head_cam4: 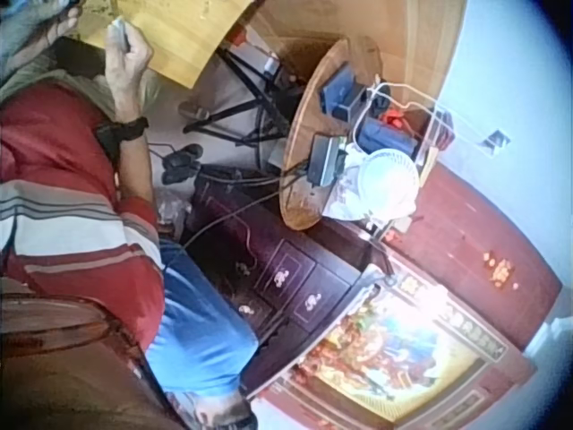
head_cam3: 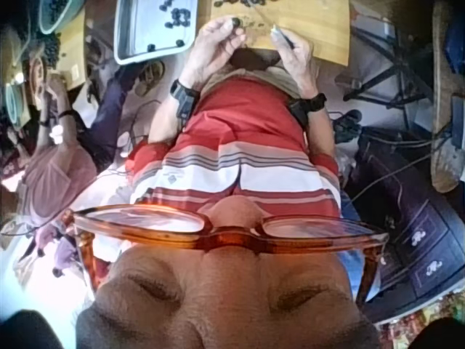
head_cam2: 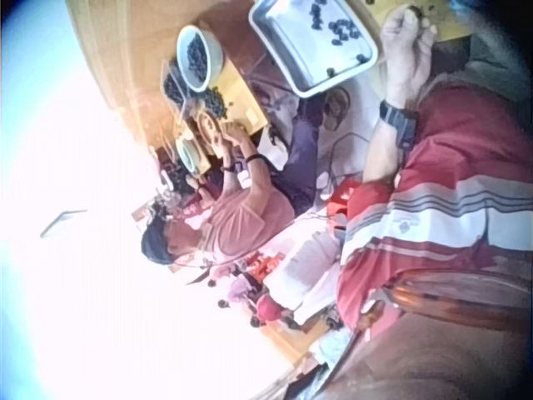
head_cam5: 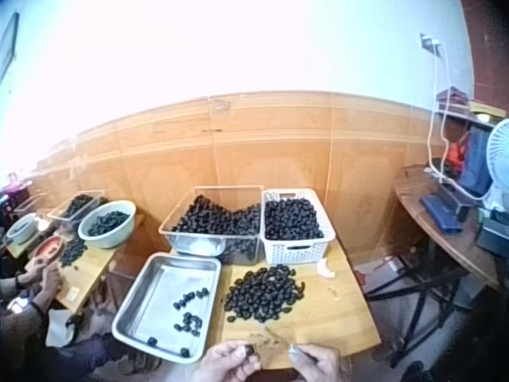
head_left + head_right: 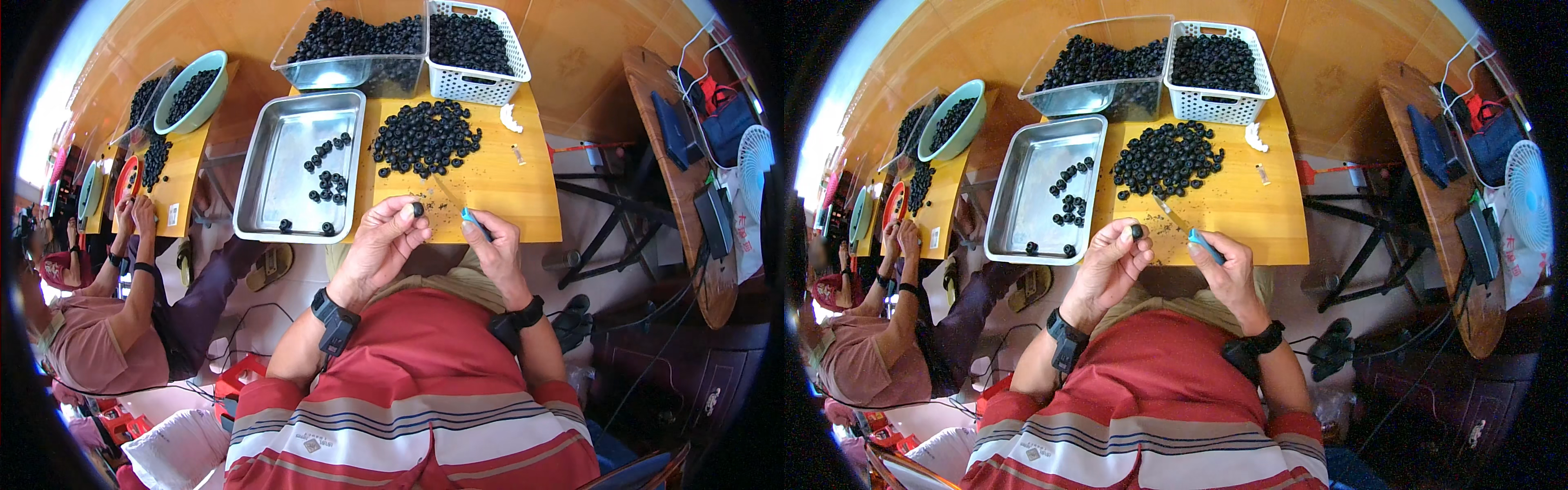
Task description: Using a knife to trim excess material or flash from small black molded parts at a workstation.
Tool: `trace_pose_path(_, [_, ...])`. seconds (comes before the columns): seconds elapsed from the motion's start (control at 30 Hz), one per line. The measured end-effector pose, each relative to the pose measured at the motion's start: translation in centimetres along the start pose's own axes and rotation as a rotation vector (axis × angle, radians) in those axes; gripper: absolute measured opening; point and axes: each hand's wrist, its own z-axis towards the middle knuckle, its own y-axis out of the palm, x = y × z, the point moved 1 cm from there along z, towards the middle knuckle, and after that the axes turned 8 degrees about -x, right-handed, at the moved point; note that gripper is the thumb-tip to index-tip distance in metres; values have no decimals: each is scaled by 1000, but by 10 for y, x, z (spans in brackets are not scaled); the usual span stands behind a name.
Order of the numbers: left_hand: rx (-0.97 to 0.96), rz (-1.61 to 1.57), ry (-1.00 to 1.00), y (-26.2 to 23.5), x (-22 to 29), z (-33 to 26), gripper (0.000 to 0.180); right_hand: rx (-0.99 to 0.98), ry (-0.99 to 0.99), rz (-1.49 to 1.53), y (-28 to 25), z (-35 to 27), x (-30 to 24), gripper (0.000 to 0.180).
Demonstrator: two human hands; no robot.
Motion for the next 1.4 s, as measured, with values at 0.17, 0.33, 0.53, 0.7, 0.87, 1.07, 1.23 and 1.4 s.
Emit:
trace_pose_path(0.17, [40,103,-5,4,7,-7,21,-32,33,5,2,1,5,32])
trace_pose_path(0.33, [155,581,53,-3,25,-29,19,0,41,-11,-1,1,15,35])
trace_pose_path(0.53, [375,1782,382,-5,74,-49,15,16,56,-9,-2,2,24,36])
trace_pose_path(0.7, [360,2170,378,-9,77,-44,17,10,58,-25,-2,5,23,36])
trace_pose_path(0.87, [196,2257,459,-7,64,-8,14,6,57,-49,-3,5,23,35])
trace_pose_path(1.07, [4,2671,337,-17,52,43,12,14,44,-54,-4,3,24,36])
trace_pose_path(1.23, [-35,2816,197,-24,43,64,8,34,16,-56,-4,3,25,36])
trace_pose_path(1.4, [-38,2804,164,-25,42,65,11,28,28,-64,-5,3,25,37])
